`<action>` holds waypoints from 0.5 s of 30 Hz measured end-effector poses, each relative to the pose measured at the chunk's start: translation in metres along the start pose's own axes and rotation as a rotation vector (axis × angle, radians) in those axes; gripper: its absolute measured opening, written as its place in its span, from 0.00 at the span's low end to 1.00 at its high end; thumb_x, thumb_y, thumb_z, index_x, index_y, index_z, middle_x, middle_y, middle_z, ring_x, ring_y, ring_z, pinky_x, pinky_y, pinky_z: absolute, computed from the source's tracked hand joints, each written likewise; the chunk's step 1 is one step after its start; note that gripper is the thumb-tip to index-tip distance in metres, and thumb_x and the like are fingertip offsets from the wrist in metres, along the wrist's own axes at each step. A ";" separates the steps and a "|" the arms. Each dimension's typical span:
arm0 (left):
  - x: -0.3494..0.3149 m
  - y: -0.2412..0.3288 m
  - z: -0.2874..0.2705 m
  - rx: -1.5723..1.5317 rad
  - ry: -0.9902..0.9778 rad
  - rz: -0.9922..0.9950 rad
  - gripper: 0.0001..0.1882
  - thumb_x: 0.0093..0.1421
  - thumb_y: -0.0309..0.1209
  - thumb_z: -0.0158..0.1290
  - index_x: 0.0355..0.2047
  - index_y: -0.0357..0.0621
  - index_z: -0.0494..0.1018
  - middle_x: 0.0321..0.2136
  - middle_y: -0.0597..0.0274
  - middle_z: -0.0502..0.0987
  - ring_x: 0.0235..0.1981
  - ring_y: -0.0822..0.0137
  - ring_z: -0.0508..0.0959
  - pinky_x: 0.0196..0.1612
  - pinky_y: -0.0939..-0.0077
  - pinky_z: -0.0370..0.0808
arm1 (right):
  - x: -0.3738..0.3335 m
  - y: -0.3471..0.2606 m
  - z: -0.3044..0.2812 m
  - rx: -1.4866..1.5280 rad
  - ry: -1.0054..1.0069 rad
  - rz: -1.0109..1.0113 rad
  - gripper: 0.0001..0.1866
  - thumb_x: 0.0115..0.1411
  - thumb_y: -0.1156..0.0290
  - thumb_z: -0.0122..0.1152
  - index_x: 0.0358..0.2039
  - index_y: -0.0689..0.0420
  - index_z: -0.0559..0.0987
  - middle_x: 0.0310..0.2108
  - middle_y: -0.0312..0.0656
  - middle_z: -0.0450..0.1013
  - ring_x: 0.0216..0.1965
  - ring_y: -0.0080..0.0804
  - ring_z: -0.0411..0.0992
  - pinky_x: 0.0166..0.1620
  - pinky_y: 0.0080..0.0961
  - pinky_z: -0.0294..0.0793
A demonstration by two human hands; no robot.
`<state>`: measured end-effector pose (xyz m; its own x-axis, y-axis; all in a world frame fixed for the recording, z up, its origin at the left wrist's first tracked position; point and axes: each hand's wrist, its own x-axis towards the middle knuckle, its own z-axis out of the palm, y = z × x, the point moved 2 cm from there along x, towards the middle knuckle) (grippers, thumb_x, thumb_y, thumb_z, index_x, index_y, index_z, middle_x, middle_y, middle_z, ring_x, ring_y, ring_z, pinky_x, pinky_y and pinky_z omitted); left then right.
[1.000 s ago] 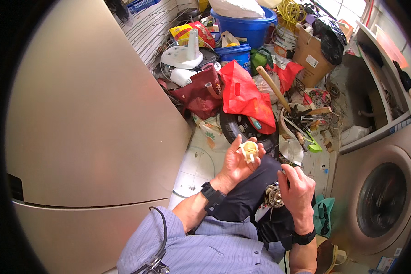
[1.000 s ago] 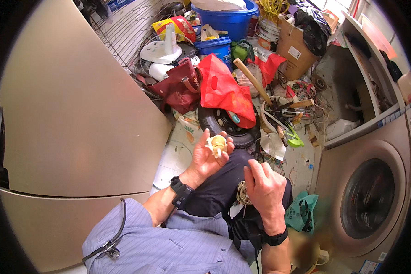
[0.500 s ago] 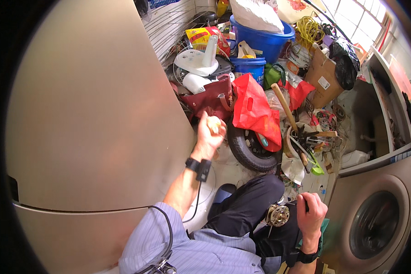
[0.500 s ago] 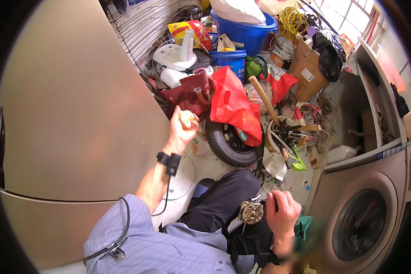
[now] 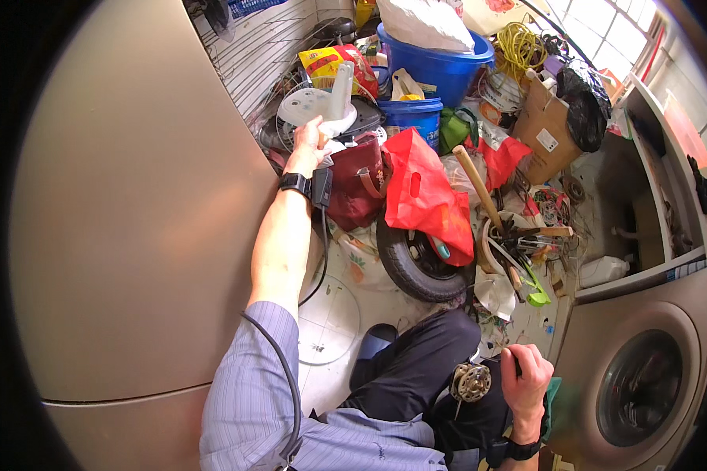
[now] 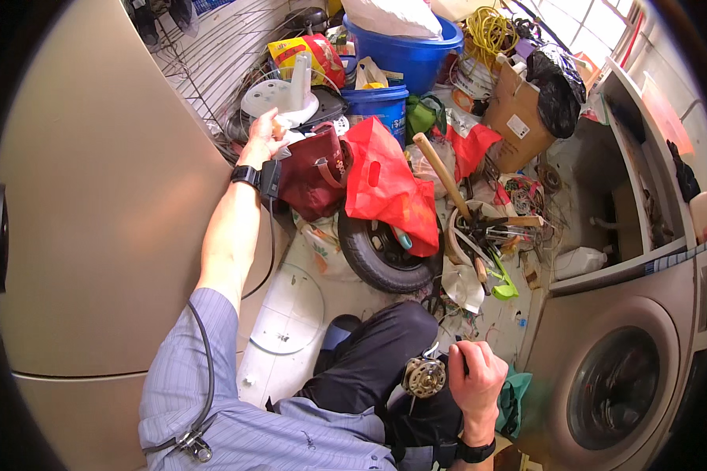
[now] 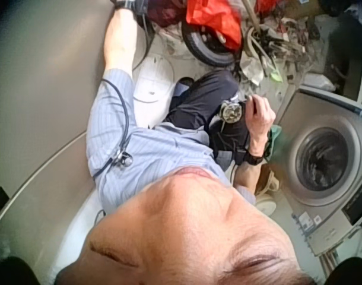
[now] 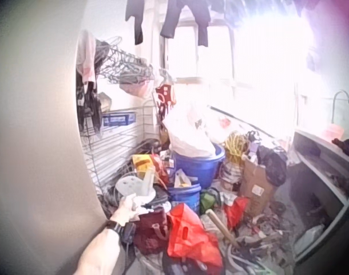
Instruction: The person disassembles a small electric motor, using a screwdriver to remove a plastic component, a hammer to strike the casing, and pliers to pull apart the internal copper windings.
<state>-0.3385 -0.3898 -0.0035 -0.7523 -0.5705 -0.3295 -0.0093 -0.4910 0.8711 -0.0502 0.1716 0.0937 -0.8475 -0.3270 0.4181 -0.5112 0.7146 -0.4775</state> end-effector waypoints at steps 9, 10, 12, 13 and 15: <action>-0.015 -0.033 -0.021 0.068 0.027 0.066 0.25 0.66 0.33 0.53 0.59 0.31 0.67 0.60 0.42 0.70 0.60 0.48 0.72 0.61 0.47 0.70 | -0.001 -0.006 -0.004 -0.021 0.008 -0.020 0.04 0.55 0.79 0.67 0.31 0.59 0.79 0.24 0.45 0.75 0.22 0.44 0.74 0.26 0.34 0.71; -0.017 -0.035 -0.022 0.095 0.043 0.076 0.24 0.65 0.32 0.54 0.59 0.31 0.68 0.58 0.44 0.71 0.58 0.51 0.73 0.58 0.49 0.72 | -0.002 -0.008 -0.007 -0.024 0.011 -0.009 0.04 0.55 0.79 0.67 0.31 0.59 0.79 0.24 0.45 0.75 0.22 0.44 0.74 0.26 0.34 0.71; -0.020 -0.042 -0.018 0.137 0.045 0.087 0.22 0.65 0.31 0.54 0.56 0.33 0.70 0.51 0.51 0.75 0.49 0.58 0.75 0.52 0.55 0.75 | -0.003 -0.009 -0.014 -0.038 0.040 0.002 0.04 0.56 0.79 0.67 0.31 0.59 0.79 0.25 0.45 0.75 0.23 0.45 0.75 0.26 0.33 0.72; -0.020 -0.042 -0.014 0.148 0.025 0.079 0.22 0.65 0.31 0.54 0.56 0.33 0.70 0.51 0.51 0.75 0.49 0.58 0.75 0.52 0.55 0.75 | -0.003 -0.007 -0.018 -0.045 0.050 0.023 0.04 0.56 0.79 0.67 0.31 0.59 0.79 0.25 0.45 0.75 0.23 0.45 0.75 0.26 0.33 0.72; -0.019 -0.041 -0.040 0.242 0.140 0.240 0.03 0.59 0.28 0.57 0.29 0.44 0.77 0.20 0.68 0.72 0.16 0.70 0.71 0.18 0.73 0.70 | -0.008 -0.007 -0.023 -0.001 0.124 -0.044 0.04 0.56 0.79 0.67 0.30 0.60 0.80 0.26 0.45 0.76 0.24 0.45 0.75 0.28 0.32 0.74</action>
<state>-0.2979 -0.3852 -0.0474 -0.6545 -0.7435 -0.1373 -0.0113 -0.1720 0.9850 -0.0362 0.1834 0.1118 -0.8002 -0.2793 0.5308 -0.5473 0.7020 -0.4557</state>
